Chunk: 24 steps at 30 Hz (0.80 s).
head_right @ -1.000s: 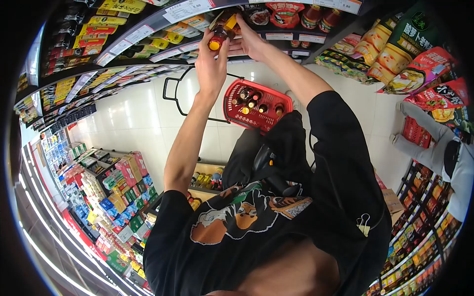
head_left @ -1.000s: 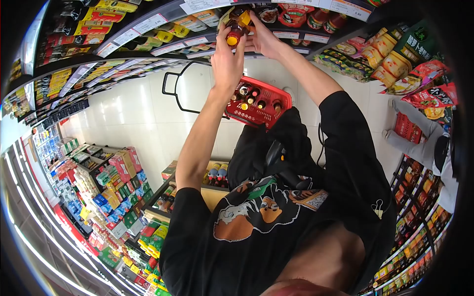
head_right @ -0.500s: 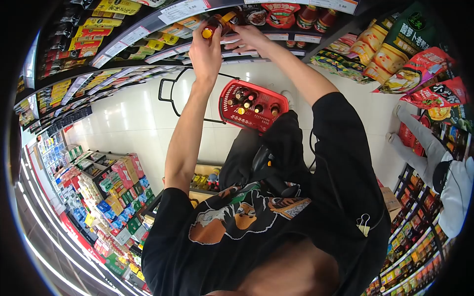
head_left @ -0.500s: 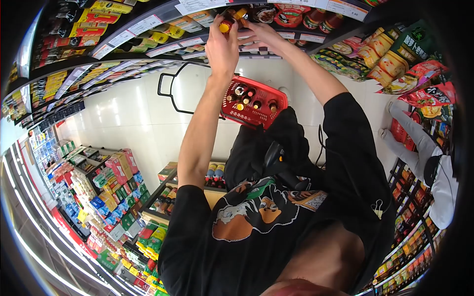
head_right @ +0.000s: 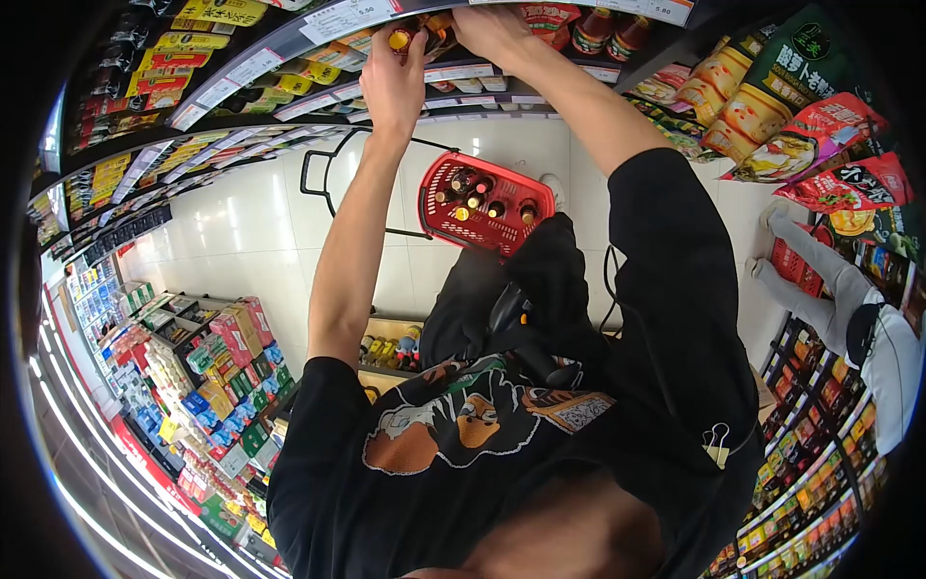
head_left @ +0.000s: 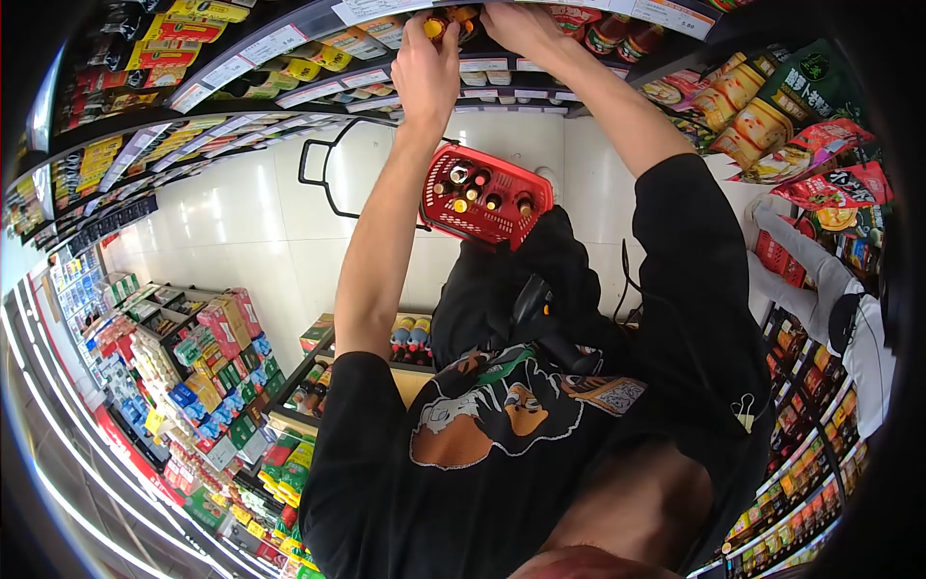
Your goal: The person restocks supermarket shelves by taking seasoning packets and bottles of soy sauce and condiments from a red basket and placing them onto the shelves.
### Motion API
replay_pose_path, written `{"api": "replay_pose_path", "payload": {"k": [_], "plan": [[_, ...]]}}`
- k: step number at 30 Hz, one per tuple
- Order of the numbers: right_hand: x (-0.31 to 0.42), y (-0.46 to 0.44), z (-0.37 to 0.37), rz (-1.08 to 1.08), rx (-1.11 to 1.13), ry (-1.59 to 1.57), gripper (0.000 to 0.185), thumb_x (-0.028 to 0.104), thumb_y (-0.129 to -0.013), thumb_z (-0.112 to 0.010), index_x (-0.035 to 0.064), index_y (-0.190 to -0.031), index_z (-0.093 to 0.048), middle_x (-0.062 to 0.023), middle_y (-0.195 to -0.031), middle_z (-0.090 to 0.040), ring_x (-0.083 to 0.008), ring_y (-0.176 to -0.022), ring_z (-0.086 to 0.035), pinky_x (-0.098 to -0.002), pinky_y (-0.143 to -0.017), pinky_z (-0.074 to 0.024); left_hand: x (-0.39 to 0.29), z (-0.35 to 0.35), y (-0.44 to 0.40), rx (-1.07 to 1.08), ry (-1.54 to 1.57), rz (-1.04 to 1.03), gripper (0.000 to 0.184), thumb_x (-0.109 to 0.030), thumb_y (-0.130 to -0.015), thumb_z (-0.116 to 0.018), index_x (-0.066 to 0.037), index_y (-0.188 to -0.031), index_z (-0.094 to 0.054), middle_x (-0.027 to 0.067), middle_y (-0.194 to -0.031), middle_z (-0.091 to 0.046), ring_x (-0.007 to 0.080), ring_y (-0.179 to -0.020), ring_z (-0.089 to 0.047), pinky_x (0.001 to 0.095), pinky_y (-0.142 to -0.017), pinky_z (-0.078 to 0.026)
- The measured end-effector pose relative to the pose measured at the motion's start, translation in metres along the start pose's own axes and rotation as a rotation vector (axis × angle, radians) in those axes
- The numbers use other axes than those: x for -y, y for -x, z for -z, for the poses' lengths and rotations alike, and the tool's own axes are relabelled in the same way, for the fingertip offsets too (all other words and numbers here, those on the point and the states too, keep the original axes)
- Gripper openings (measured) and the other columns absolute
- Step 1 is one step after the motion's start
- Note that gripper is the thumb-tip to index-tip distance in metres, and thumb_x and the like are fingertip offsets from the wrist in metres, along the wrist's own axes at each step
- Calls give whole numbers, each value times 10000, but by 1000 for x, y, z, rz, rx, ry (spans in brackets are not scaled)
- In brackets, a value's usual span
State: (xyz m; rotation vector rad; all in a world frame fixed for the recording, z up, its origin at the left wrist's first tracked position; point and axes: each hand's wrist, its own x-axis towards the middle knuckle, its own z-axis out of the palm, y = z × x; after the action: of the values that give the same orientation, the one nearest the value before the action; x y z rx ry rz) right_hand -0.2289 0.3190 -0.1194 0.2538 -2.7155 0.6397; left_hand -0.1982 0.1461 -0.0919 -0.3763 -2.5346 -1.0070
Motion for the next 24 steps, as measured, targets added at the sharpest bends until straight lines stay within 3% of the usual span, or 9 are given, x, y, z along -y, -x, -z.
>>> {"api": "replay_pose_path", "payload": {"k": [6, 8, 11, 15, 20, 22, 24], "plan": [[-6, -14, 8, 70, -88, 2, 127, 2, -835, -581, -18, -940, -651, -271, -887, -640, -426, -848, -631, -523, -778, -488, -9, 8, -14, 165, 1, 82, 395, -284, -953, -693, 28, -1169, -583, 179, -895, -714, 333, -790, -706, 410, -707, -551], [-8, -14, 7, 104, -142, 10, 128, -1, -828, -588, -15, -938, -652, -268, -877, -638, -422, -839, -629, -523, -773, -487, -15, 10, -18, 141, 36, 175, 367, -303, -978, -632, 48, -1084, -613, 294, -873, -685, 507, -813, -640, 562, -715, -498], [-9, -11, 9, 124, -79, 120, 128, 2, -825, -595, -17, -937, -655, -265, -862, -639, -421, -827, -631, -521, -766, -487, 4, -3, -20, 77, -84, 53, 309, -249, -978, -611, 56, -1020, -628, 295, -808, -667, 513, -787, -626, 578, -710, -484], [-16, -11, 2, 119, -47, 127, 121, 11, -811, -621, -22, -922, -658, -261, -850, -641, -408, -810, -638, -519, -746, -489, 19, -12, -34, 172, -184, 82, 268, -216, -965, -605, 48, -956, -654, 304, -824, -662, 516, -782, -619, 584, -706, -476], [-20, -9, 5, 74, 93, 139, 104, 49, -820, -636, -26, -889, -652, -245, -806, -640, -382, -782, -642, -513, -735, -494, 24, -22, -39, 27, -194, -126, 198, -152, -928, -604, 31, -949, -677, 301, -836, -661, 509, -763, -620, 578, -692, -481], [-12, -11, 18, -173, 212, -38, 96, 68, -843, -623, -23, -866, -643, -223, -756, -632, -355, -754, -641, -500, -730, -500, 26, -27, -39, 65, -205, -82, 191, -144, -919, -605, 29, -955, -677, 300, -830, -661, 505, -766, -622, 578, -697, -482], [-7, -10, 24, -141, 176, -45, 97, 73, -852, -619, -22, -854, -639, -213, -738, -629, -344, -739, -636, -493, -728, -501, 28, -33, -41, 99, -214, -41, 186, -136, -909, -607, 28, -961, -676, 298, -824, -660, 501, -770, -625, 578, -701, -484]]}}
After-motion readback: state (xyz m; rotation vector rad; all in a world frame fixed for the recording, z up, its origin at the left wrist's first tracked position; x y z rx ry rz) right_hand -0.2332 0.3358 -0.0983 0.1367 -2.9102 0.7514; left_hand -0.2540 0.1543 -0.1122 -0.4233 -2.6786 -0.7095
